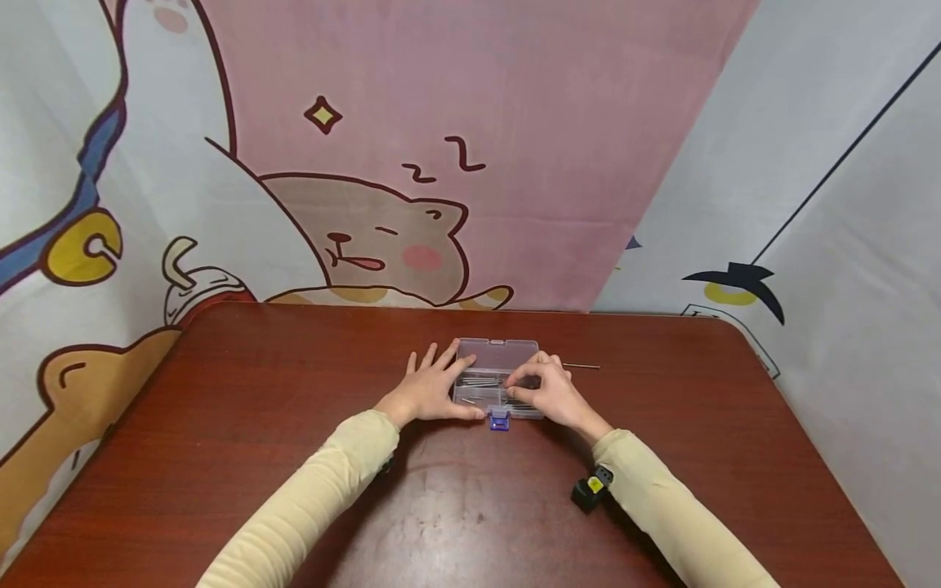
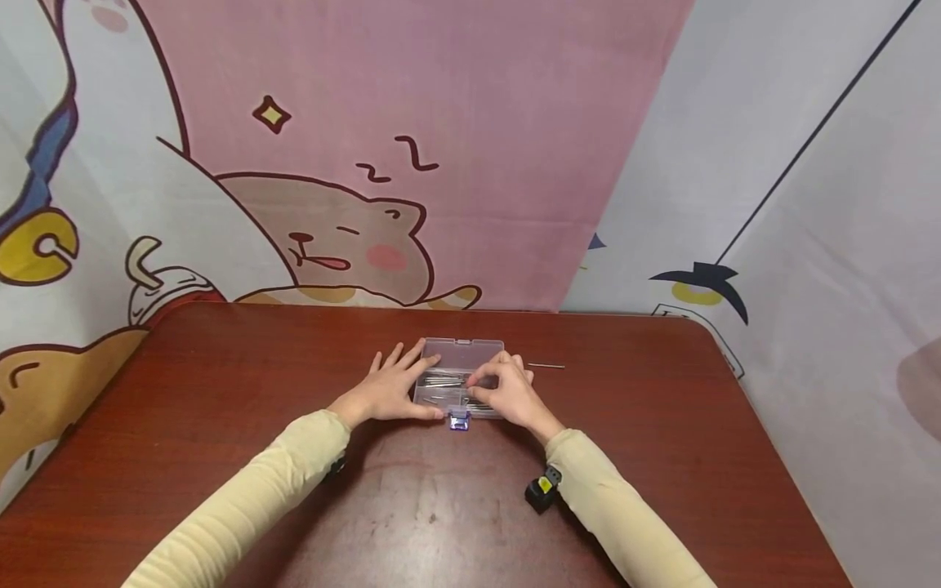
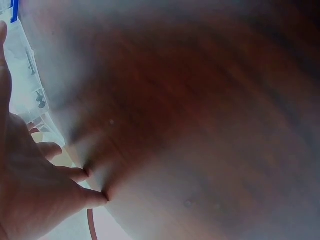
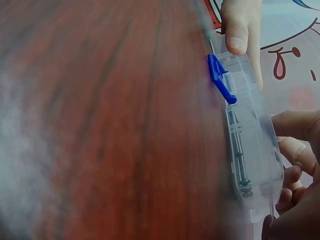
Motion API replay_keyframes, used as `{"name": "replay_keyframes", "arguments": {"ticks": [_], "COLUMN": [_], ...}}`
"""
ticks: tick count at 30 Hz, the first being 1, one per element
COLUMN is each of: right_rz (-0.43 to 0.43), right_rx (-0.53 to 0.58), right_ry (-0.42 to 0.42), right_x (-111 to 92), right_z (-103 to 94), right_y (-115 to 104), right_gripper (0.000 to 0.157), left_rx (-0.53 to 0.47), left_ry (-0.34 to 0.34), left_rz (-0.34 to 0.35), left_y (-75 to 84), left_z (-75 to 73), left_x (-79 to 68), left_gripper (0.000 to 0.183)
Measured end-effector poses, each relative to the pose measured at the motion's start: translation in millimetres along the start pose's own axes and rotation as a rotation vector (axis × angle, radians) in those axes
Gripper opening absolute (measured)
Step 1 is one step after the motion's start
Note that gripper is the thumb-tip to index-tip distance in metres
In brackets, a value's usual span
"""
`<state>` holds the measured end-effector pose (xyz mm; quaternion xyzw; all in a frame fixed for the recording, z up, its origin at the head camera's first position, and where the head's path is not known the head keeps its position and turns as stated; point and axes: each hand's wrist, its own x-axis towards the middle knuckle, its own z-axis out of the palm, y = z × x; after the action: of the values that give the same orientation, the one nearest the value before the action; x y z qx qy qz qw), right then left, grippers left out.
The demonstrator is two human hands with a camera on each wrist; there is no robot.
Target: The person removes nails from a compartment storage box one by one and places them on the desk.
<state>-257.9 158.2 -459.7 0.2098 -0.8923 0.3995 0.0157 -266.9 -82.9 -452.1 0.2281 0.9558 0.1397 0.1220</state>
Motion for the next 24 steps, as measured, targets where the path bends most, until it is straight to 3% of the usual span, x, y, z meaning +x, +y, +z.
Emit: {"name": "replay_keyframes", "arguments": {"ticks": [11,24], "right_rz": [-0.030,-0.069], "right_rx": [0.029,-0.055], "right_ry": [-0.020,0.002], "right_x": [-0.9,-3.3], "right_z": [-1.6,-0.8], "right_y": [-1.4,-3.1], "right_gripper": [0.004,0.010], "left_rx": [-0.010,-0.001], "left_ry": [0.008,0.009], "left_rz": [0.008,0.005], "left_y": [1.1,0.2], "left_z": [-2.2,0.6], "left_x": [-1.2,-1.6], "left_gripper": [0.102,0.102]}}
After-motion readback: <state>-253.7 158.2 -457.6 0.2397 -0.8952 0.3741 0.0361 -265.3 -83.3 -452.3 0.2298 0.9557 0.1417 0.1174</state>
